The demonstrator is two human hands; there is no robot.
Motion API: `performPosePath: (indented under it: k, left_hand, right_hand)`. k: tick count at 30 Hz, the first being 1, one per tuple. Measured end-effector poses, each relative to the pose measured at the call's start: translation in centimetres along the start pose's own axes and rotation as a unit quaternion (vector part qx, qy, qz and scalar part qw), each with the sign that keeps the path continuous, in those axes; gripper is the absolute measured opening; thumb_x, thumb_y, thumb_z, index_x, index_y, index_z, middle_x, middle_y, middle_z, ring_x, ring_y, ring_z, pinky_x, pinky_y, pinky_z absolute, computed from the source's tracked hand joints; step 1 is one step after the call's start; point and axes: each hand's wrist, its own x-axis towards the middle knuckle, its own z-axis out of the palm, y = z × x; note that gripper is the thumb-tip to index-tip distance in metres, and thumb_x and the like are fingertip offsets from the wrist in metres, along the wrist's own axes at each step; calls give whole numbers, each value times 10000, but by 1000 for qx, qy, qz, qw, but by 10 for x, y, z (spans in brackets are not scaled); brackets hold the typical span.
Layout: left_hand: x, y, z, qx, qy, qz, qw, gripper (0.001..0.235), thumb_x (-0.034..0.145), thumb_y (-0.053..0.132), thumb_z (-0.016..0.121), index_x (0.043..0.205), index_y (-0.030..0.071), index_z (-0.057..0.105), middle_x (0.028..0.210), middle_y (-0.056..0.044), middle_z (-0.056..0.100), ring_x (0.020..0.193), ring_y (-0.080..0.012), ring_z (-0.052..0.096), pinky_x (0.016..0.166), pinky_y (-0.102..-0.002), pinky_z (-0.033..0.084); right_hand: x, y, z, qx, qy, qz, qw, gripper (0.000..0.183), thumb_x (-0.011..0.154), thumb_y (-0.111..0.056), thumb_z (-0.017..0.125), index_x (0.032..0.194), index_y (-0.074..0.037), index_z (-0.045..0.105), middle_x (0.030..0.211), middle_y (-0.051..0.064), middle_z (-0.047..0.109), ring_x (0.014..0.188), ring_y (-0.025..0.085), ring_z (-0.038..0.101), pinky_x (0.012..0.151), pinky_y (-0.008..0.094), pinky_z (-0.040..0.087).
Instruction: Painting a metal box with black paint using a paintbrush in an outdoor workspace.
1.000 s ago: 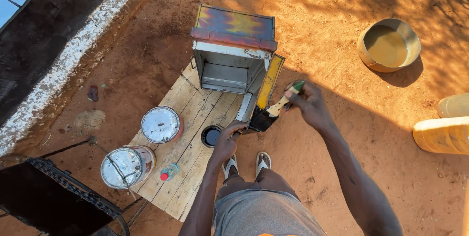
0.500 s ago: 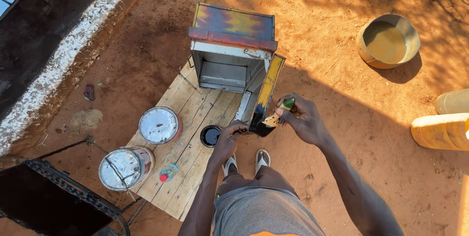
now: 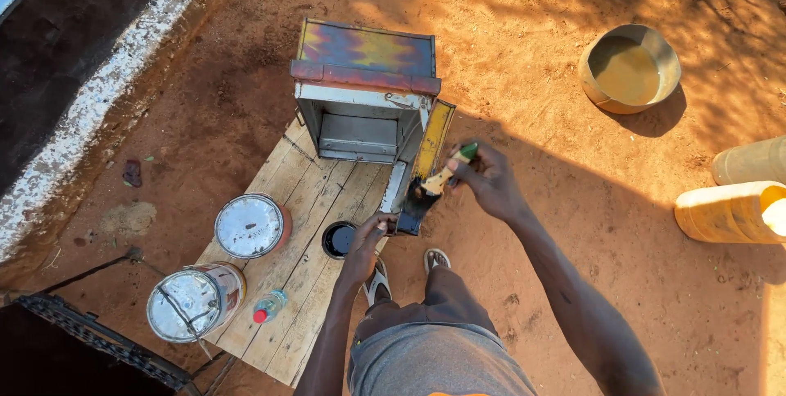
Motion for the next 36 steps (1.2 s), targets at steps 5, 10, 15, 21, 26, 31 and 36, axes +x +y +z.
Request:
performPosePath:
  k: [5, 10, 15, 21, 26, 31, 36]
  left_hand:
    - [-4, 39, 12, 47, 28, -47, 997, 660, 1246, 499, 270, 1541, 18, 612, 1461, -375, 594, 1474, -683, 453, 1231, -911, 273]
    - [-12, 32, 28, 82, 84, -59, 991, 503, 1234, 347, 404, 1585, 32, 580, 1546, -383, 533, 1517, -702, 371, 1218, -940, 261]
    - [-25, -13, 44, 50, 186, 9, 981, 446, 1244, 286, 425, 1430, -31, 677, 1392, -376, 624, 1459, -683, 475, 1209, -924, 310]
    - [-29, -8, 88, 79, 344, -14, 936, 892, 1082, 796, 273, 1355, 130, 800, 1420, -140, 693, 1373, -366, 657, 1253, -591, 486]
    - [-25, -30, 94, 52, 369, 12, 928, 583, 1265, 396, 311, 1470, -5, 681, 1564, -385, 533, 1594, -697, 281, 1267, -920, 150]
    - [-17, 9, 108, 97, 362, 5, 927, 519, 1263, 389, 371, 1465, 17, 671, 1582, -439, 466, 1566, -778, 158, 1206, -1010, 102]
    - [-12, -40, 81, 99, 356, 29, 929, 432, 1266, 389, 459, 1383, 85, 743, 1414, -347, 626, 1527, -704, 371, 1227, -966, 217]
  right_hand:
    - [63, -27, -28, -33, 158, -129, 978, 138, 1192, -76, 680, 1284, 12, 626, 1117, 198, 731, 819, 195, 764, 646, 260, 678]
    - [65, -23, -36, -222, 107, -245, 938, 119, 1204, -103, 719, 1223, 0, 664, 1109, 270, 732, 910, 407, 789, 669, 436, 652]
    - [-13, 36, -2, -302, -44, -302, 903, 145, 1005, -210, 878, 1039, -121, 768, 951, 108, 768, 731, 367, 781, 571, 409, 644]
    - [-55, 2, -6, -102, -278, -296, 908, 201, 1107, -148, 716, 1145, 27, 625, 1069, 220, 665, 861, 354, 682, 717, 451, 568]
    - [36, 4, -35, 0, -210, -23, 977, 164, 1054, -141, 692, 1137, -5, 652, 836, 204, 715, 607, 240, 729, 582, 399, 613]
    - [128, -15, -101, -156, -76, -133, 976, 153, 1174, -164, 769, 1207, -23, 721, 991, 253, 756, 852, 347, 770, 779, 461, 604]
    - [99, -30, -95, -246, -51, -279, 927, 111, 1118, 8, 840, 1211, -17, 786, 1095, 234, 778, 1036, 463, 775, 871, 507, 617]
